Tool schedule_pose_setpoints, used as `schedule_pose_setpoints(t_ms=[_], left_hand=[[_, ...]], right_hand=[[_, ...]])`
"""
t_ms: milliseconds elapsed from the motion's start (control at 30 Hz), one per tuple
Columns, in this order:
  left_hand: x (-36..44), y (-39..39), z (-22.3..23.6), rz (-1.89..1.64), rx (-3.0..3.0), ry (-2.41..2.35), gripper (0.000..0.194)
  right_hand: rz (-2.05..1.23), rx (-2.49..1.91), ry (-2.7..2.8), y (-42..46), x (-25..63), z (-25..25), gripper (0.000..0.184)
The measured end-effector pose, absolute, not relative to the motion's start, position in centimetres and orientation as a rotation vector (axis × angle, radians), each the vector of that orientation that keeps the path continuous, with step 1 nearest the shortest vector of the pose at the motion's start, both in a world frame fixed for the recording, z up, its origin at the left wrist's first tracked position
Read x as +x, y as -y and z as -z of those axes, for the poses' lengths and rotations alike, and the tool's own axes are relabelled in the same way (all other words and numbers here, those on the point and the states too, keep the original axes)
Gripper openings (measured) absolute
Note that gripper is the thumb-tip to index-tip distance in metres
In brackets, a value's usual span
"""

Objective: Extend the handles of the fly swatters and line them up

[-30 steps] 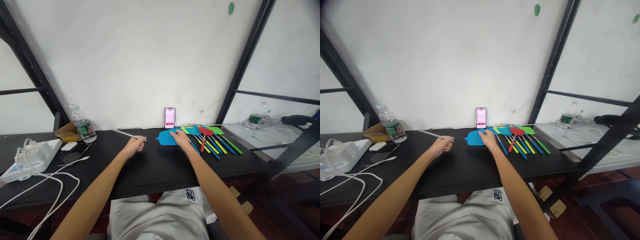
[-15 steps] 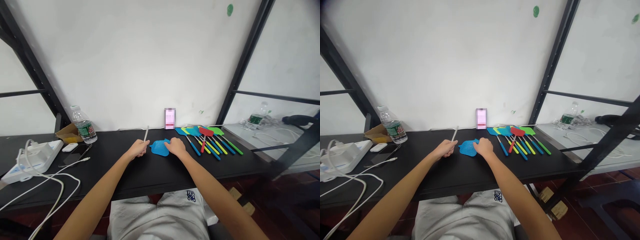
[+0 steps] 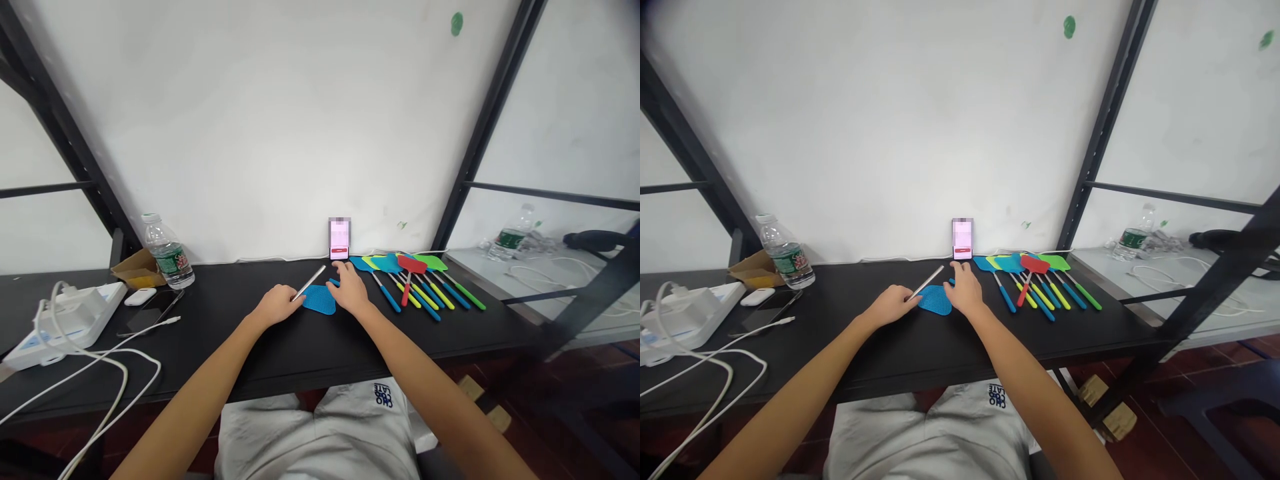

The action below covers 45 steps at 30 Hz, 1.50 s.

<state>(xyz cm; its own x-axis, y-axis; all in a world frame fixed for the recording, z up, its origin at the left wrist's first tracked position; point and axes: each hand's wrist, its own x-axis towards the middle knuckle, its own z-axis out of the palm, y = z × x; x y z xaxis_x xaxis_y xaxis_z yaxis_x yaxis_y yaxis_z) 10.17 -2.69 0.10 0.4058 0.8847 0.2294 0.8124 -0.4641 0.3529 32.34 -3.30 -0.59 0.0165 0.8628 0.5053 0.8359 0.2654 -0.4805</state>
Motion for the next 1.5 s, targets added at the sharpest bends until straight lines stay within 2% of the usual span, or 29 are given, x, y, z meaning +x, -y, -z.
schedule_pose_setpoints(t_ms=[67,200,233,567,733,933,1067,1200,1400,1500], left_hand=[[10.1,2.7,-0.1,-0.580,2.515,-1.402,0.046],[10.2,2.8,-0.3,-0.607,2.364,-1.279,0.048],[10.2,2.9,-0.4,-0.629,2.284,-1.276,0.047],[9.8,3.1,-2.1,-1.140,1.422,-0.912,0.037],[9.8,3.1,-1.9,-1.229,1.322,-0.743,0.039],[10.4,3.1,-1.3,-1.152,1.466,-0.766,0.037],[10.5,3.1,-1.3,-1.177,1.472,-0.780,0.035],[10.4,3.2,-1.4,-1.171,1.450,-0.806,0.031],[10.8,3.7,-1.4,-0.927,1.677,-0.963,0.035],[10.8,3.8,-1.2,-0.826,1.890,-0.988,0.038]], right_hand=[[-0.053,-1.422,1.879,3.3,32.4,0.6,0.054],[-0.126,-1.376,2.096,3.3,32.4,0.6,0.016],[-0.131,-1.391,2.131,3.3,32.4,0.6,0.012],[-0.282,-1.387,2.217,4.0,31.9,0.3,0.041],[-0.412,-1.186,2.281,4.8,31.1,0.3,0.050],[-0.511,-1.052,2.328,5.9,29.8,0.1,0.054],[-0.513,-1.029,2.315,6.3,29.4,-0.1,0.054],[-0.380,-1.108,2.204,5.9,29.6,0.0,0.049],[-0.320,-1.187,1.937,5.0,30.4,0.0,0.027],[-0.317,-1.158,1.926,4.8,30.6,0.0,0.022]])
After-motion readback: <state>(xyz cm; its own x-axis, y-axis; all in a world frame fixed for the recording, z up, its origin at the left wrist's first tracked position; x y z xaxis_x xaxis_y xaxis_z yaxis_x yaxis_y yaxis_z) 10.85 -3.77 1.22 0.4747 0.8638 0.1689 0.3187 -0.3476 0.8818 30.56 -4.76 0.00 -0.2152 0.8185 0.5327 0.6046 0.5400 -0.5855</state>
